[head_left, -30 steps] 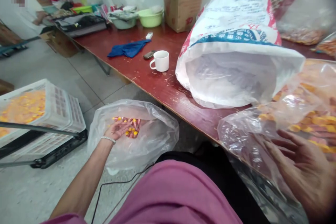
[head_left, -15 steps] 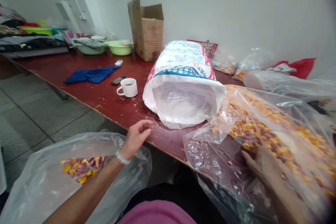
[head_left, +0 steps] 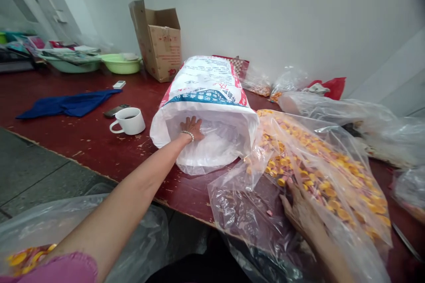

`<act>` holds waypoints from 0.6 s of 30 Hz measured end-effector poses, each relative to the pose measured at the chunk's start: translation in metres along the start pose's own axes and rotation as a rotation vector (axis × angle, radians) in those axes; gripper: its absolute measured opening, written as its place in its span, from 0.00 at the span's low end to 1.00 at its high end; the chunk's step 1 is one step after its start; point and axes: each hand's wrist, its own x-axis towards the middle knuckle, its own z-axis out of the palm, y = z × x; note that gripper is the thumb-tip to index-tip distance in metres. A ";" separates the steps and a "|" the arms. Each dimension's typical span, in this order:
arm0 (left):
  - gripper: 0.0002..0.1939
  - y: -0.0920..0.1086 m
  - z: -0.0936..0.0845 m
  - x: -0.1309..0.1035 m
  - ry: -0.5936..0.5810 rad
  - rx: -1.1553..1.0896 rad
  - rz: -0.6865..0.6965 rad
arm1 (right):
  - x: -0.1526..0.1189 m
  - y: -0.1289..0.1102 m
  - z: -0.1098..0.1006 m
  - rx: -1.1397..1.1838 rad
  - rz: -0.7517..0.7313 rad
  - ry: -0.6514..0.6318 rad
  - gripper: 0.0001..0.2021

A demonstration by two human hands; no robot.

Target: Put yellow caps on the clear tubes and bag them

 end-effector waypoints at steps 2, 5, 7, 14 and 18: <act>0.34 0.001 0.005 -0.003 0.000 0.052 0.043 | 0.000 -0.001 0.001 0.006 0.015 -0.014 0.23; 0.32 0.002 0.006 -0.011 0.001 0.106 0.103 | 0.000 -0.006 0.002 0.001 0.063 -0.028 0.24; 0.31 0.003 0.004 -0.019 0.014 0.131 0.132 | -0.001 -0.009 0.002 0.001 0.080 -0.039 0.24; 0.28 0.026 -0.002 -0.082 0.090 0.137 0.304 | 0.002 -0.009 -0.006 0.035 0.060 -0.093 0.23; 0.30 0.045 0.008 -0.122 0.090 0.105 0.418 | -0.001 -0.008 -0.010 0.033 0.040 -0.110 0.24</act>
